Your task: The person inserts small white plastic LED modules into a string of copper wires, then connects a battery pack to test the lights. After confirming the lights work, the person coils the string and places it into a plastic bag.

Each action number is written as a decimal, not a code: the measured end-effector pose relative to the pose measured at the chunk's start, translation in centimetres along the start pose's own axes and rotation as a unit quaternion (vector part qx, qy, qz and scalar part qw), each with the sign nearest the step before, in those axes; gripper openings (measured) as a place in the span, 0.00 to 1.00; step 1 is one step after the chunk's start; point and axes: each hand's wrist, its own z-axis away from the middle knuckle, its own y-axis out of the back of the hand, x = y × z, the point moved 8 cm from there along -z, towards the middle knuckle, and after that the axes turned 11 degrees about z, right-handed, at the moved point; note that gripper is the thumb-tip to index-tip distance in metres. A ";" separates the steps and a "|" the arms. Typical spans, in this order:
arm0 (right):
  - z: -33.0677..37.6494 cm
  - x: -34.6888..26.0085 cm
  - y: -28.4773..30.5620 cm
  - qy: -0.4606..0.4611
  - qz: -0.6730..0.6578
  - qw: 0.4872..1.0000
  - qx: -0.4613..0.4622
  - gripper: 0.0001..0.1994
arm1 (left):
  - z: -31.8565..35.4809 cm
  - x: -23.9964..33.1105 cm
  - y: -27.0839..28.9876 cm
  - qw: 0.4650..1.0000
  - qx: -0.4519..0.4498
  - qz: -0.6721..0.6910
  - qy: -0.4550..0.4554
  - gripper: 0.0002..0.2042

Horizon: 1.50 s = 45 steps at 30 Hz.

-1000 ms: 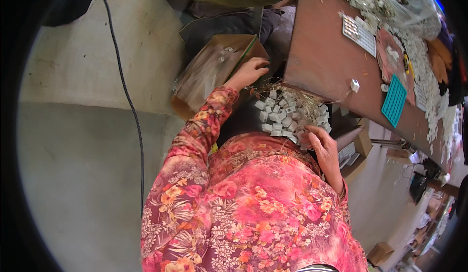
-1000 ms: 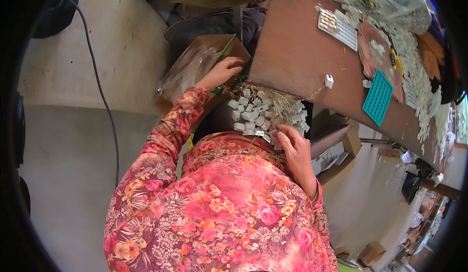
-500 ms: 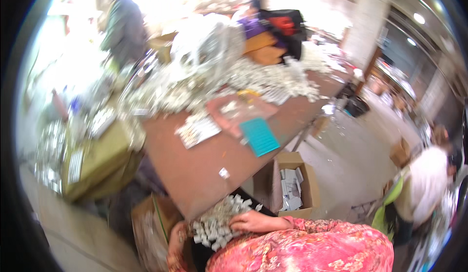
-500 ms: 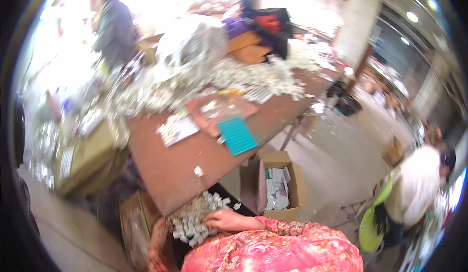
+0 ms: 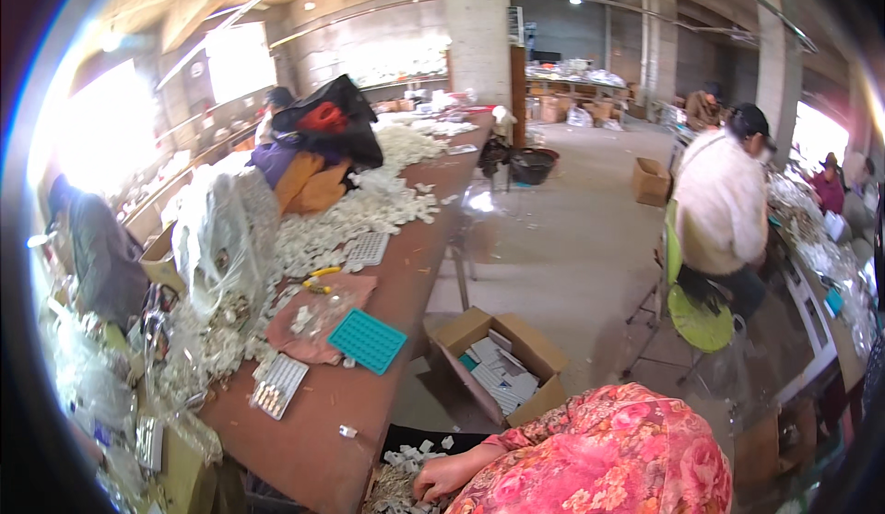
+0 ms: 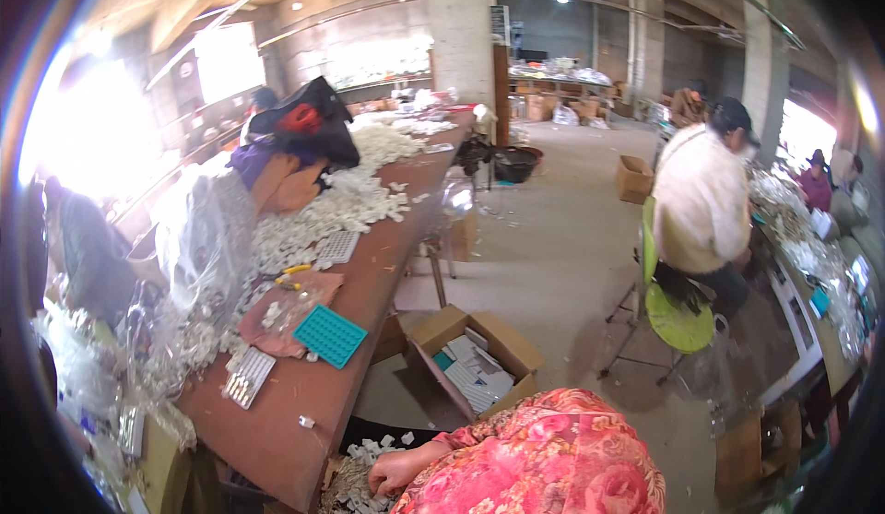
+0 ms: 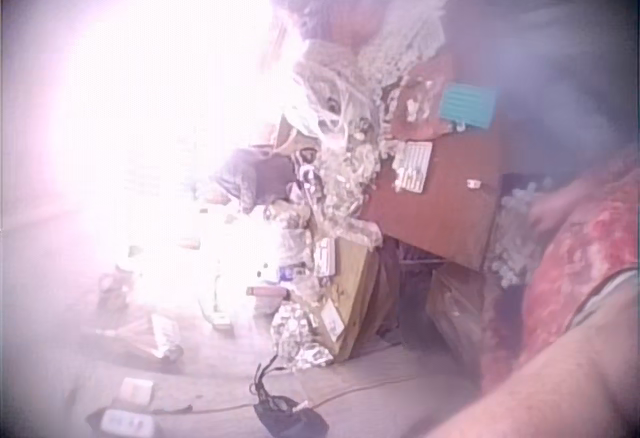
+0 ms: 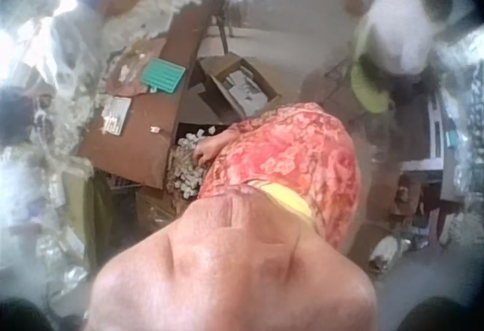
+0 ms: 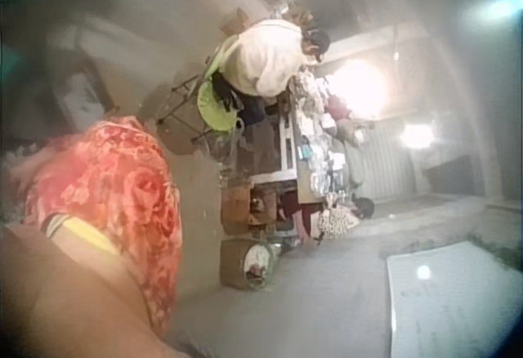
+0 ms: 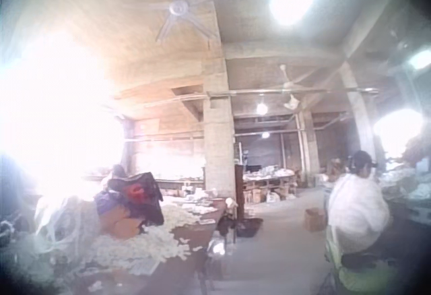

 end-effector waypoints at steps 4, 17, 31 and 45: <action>-0.7 -1.2 1.1 0.106 0.072 0.988 0.087 0.10 | -1.6 3.0 -3.6 0.998 -0.042 -0.004 -0.037 0.12; 0.5 -0.2 2.3 0.046 0.029 0.996 0.076 0.10 | -2.7 7.0 -7.0 0.993 -0.085 -0.017 -0.078 0.12; 2.2 0.8 3.7 0.025 0.037 0.995 0.092 0.10 | -4.8 12.2 -8.5 0.988 -0.066 -0.027 -0.140 0.12; 2.1 -0.7 1.1 0.046 0.009 0.997 0.066 0.10 | -1.5 0.7 11.6 0.967 0.250 -0.021 0.035 0.12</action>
